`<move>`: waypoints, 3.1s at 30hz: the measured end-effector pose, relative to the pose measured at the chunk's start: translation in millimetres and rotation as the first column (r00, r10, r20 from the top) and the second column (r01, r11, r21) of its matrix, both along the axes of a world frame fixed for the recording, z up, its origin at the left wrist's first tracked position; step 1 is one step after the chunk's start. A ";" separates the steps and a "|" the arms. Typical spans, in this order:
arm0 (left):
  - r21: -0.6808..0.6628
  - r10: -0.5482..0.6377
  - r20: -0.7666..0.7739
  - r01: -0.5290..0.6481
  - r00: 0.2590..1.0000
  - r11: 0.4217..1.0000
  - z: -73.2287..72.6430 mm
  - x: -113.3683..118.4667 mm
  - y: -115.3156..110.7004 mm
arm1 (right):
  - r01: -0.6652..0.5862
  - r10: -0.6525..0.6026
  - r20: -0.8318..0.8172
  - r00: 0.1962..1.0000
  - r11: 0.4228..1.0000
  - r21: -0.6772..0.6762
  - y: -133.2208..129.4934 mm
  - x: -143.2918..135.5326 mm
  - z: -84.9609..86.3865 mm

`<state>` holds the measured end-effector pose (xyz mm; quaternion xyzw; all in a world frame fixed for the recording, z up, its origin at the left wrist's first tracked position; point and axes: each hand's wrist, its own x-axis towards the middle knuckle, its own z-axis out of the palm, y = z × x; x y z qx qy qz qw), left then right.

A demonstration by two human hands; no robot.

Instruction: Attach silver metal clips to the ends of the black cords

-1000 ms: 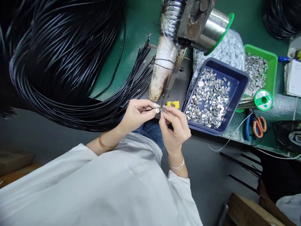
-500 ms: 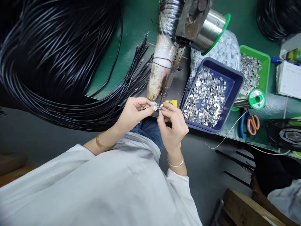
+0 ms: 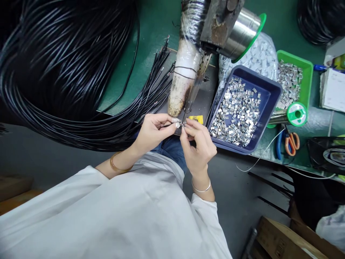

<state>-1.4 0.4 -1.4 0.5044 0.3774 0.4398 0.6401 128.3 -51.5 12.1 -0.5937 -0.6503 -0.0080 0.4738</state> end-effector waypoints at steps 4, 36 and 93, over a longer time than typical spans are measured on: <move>0.076 0.046 -0.056 -0.042 0.997 0.996 1.5 -0.1 -2.4 | 0.015 -0.015 -0.010 1.000 1.000 0.010 0.2 -1.4 3.2; -0.158 -0.165 0.250 0.208 0.954 0.965 6.1 -15.2 -9.5 | 0.066 -0.061 -0.313 0.948 0.998 0.003 -11.7 -0.3 5.7; 0.624 0.473 -0.709 0.152 0.524 0.767 -3.1 -50.2 29.8 | 0.533 -0.469 0.257 0.845 0.782 -0.323 15.4 110.1 13.3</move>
